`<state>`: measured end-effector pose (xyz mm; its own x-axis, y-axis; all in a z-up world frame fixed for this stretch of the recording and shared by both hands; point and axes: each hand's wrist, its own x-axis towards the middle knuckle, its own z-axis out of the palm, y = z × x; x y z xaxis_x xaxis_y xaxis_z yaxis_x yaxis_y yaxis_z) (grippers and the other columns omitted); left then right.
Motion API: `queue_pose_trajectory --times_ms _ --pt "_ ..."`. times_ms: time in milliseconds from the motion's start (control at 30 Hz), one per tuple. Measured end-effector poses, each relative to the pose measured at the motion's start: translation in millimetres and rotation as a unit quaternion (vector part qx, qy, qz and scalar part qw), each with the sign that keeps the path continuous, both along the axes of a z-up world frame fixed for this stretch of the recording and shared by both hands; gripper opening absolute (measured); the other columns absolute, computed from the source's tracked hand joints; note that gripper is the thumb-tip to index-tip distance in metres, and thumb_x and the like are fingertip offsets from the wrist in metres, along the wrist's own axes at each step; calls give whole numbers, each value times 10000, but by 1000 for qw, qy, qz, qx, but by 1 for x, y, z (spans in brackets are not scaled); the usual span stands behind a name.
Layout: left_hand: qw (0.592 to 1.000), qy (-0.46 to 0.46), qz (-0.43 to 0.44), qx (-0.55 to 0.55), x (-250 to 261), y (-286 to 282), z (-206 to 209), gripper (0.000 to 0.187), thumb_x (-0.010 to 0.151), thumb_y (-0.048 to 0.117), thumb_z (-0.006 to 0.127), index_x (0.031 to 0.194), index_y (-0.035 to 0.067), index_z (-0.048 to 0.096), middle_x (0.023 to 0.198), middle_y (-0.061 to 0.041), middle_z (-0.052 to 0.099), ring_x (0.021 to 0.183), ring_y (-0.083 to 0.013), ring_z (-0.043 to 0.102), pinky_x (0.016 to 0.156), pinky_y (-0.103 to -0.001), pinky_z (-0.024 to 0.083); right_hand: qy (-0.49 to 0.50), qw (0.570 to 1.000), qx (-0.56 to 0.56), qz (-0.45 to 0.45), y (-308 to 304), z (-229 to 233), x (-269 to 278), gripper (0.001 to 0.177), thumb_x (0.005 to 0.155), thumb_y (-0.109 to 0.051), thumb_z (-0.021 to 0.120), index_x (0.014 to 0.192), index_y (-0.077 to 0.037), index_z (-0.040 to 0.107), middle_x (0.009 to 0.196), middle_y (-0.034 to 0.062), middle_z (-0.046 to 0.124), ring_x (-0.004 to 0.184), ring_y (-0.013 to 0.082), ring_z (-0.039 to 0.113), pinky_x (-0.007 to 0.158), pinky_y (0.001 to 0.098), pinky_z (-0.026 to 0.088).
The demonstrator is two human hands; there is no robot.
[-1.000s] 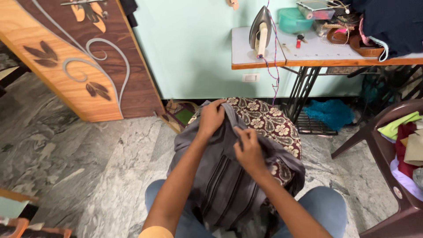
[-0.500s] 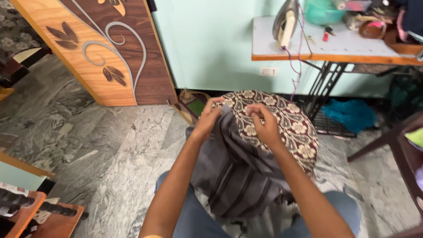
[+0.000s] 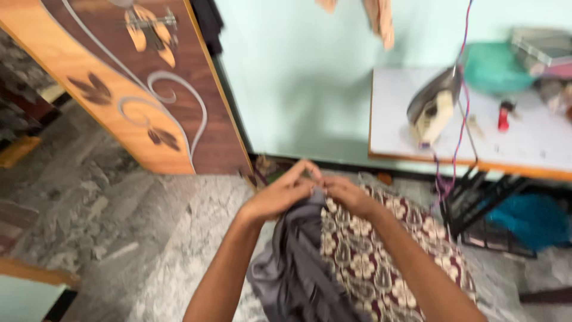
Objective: The person irons a gray striped shirt on a small round table, smoothing the fabric with both hands and using an electric iron. After ironing, the person folds the shirt and hangs it on a wall-mounted hook.
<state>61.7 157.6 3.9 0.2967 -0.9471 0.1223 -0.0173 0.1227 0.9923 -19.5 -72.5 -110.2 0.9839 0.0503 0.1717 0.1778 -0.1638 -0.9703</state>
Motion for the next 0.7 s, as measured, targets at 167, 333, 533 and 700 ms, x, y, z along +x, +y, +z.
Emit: queue_pose_trajectory --times_ms 167,333,533,700 --pt "996 71 8 44 25 22 91 222 1004 77 622 1199 41 523 908 -12 652 845 -55 586 720 -210 490 39 991 97 77 21 103 -6 281 1023 -224 601 1156 9 682 971 48 621 886 133 570 799 288 464" --pt "993 32 21 112 38 45 199 208 954 107 686 1122 35 586 833 9 692 767 -35 598 649 -203 469 74 978 128 148 39 210 15 222 1023 -183 640 1130 0 708 980 24 680 904 92 616 810 260 500" --pt "992 -26 6 126 69 78 299 147 972 185 739 950 47 693 805 74 628 748 -4 525 645 -204 417 84 979 157 99 69 327 35 233 962 -139 663 1086 37 750 963 8 682 886 77 621 784 258 491" --pt "981 -86 -106 137 107 113 355 305 1029 336 663 880 70 682 747 104 518 721 -4 441 608 -242 375 165 940 279 110 99 402 37 179 1000 -155 648 1015 16 697 886 39 670 777 100 599 681 270 470"
